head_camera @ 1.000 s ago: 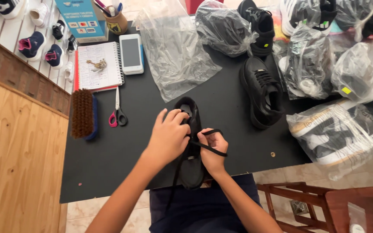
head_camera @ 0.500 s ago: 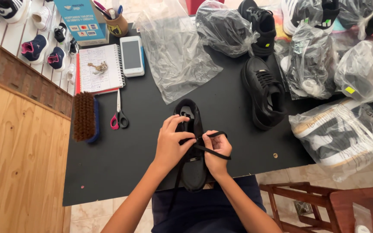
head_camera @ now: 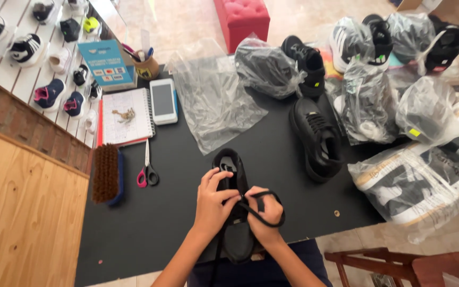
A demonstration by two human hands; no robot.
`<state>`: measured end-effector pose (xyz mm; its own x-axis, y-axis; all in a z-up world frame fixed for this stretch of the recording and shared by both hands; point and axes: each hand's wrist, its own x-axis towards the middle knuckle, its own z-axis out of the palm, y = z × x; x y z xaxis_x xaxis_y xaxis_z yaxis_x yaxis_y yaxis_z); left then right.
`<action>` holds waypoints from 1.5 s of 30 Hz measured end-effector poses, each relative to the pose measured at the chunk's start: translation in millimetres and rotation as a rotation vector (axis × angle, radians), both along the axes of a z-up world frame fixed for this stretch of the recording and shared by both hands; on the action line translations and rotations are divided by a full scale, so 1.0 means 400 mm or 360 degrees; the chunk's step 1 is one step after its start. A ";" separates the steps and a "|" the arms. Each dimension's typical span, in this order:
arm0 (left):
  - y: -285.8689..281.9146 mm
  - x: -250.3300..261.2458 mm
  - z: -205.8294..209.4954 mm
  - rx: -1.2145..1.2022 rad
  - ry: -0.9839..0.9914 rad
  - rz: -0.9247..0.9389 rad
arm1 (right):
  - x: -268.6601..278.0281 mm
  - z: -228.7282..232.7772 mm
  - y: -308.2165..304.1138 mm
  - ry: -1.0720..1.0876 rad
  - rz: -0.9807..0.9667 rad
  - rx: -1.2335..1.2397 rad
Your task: Threading laces through the eyelets of a black sneaker on a store counter
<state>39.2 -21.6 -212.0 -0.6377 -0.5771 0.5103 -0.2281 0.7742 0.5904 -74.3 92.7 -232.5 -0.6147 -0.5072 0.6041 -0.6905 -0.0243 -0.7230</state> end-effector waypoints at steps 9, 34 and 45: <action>-0.003 -0.001 0.017 0.0072 -0.0117 -0.0058 | 0.004 -0.013 -0.016 -0.0590 0.0010 0.0012; 0.008 -0.001 0.065 -0.0069 -0.0507 0.0074 | 0.030 -0.010 -0.013 -0.0268 -0.0007 -0.0067; -0.360 0.133 0.383 -0.0091 -0.0566 0.0369 | 0.030 0.040 -0.004 -0.0221 0.0184 -0.0250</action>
